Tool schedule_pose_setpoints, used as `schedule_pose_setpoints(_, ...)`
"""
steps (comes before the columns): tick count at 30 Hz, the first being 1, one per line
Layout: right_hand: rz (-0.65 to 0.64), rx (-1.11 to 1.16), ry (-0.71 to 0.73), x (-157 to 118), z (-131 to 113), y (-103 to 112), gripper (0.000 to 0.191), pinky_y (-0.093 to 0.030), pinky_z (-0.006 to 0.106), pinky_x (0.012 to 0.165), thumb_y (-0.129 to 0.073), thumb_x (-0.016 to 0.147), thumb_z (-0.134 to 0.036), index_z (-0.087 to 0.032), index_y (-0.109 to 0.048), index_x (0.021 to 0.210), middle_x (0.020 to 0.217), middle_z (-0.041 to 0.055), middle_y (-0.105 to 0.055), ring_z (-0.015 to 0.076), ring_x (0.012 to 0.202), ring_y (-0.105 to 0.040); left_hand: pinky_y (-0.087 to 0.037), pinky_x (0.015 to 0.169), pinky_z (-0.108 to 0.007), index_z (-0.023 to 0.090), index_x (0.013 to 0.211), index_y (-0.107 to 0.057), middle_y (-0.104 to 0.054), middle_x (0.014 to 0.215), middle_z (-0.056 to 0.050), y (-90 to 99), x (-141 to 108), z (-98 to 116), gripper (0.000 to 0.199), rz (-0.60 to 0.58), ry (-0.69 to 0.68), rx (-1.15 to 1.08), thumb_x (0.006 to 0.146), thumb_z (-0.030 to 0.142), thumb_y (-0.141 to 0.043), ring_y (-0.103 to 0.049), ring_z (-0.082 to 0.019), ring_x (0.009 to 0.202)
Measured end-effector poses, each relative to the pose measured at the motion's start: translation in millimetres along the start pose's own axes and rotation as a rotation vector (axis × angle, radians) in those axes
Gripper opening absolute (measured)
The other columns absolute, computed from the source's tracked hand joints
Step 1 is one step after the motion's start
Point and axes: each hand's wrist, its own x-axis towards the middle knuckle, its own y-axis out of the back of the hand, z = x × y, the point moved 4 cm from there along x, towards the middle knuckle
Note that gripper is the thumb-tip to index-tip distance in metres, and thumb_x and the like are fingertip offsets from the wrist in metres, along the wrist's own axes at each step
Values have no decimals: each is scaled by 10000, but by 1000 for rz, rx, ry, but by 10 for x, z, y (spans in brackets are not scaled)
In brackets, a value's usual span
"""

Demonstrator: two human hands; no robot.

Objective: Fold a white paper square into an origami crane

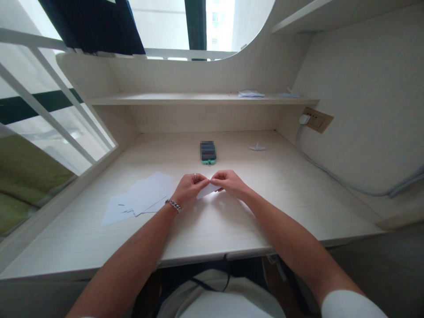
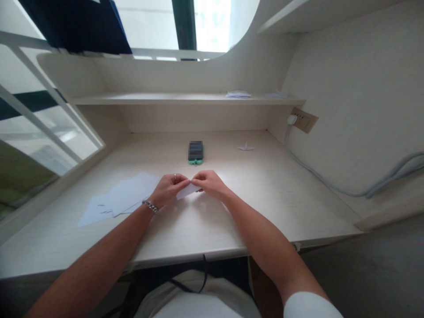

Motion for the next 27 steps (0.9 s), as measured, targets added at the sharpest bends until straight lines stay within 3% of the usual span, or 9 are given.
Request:
schedule_pose_setpoints(5, 35, -151, 61, 50, 23, 9, 130, -437, 201, 493, -686, 752, -262, -141, -667, 706, 584, 1, -618, 106, 528, -575, -363, 505, -223, 147, 707, -707, -661, 639, -24, -24, 6, 15, 266, 26, -34, 54, 750, 405, -658, -523, -116, 559)
schedule_pose_setpoints(14, -82, -118, 6, 10, -19, 112, 160, -476, 195, 529, -659, 798, -257, -129, -648, 703, 599, 28, -665, 95, 532, -592, -338, 483, -227, 140, 667, -672, -619, 588, -6, 141, 43, -27, 274, 109, 47, -114, 665, 411, -714, -481, -99, 514)
schedule_pose_setpoints(21, 46, -52, -31, 19, -33, 334, 196, -482, 212, 529, -716, 769, -291, -133, -637, 684, 629, 44, -683, 99, 532, -600, -354, 489, -224, 127, 683, -681, -631, 596, -14, 268, 35, -36, 337, 217, 105, -216, 608, 441, -778, -498, -96, 514)
schedule_pose_setpoints(27, -34, -28, 3, -22, -69, 140, 254, -502, 222, 556, -708, 786, -383, -135, -657, 756, 685, 51, -700, 112, 580, -627, -336, 485, -230, 132, 674, -681, -627, 596, -17, 185, 19, -2, 350, 156, 65, -193, 625, 468, -764, -489, -103, 520)
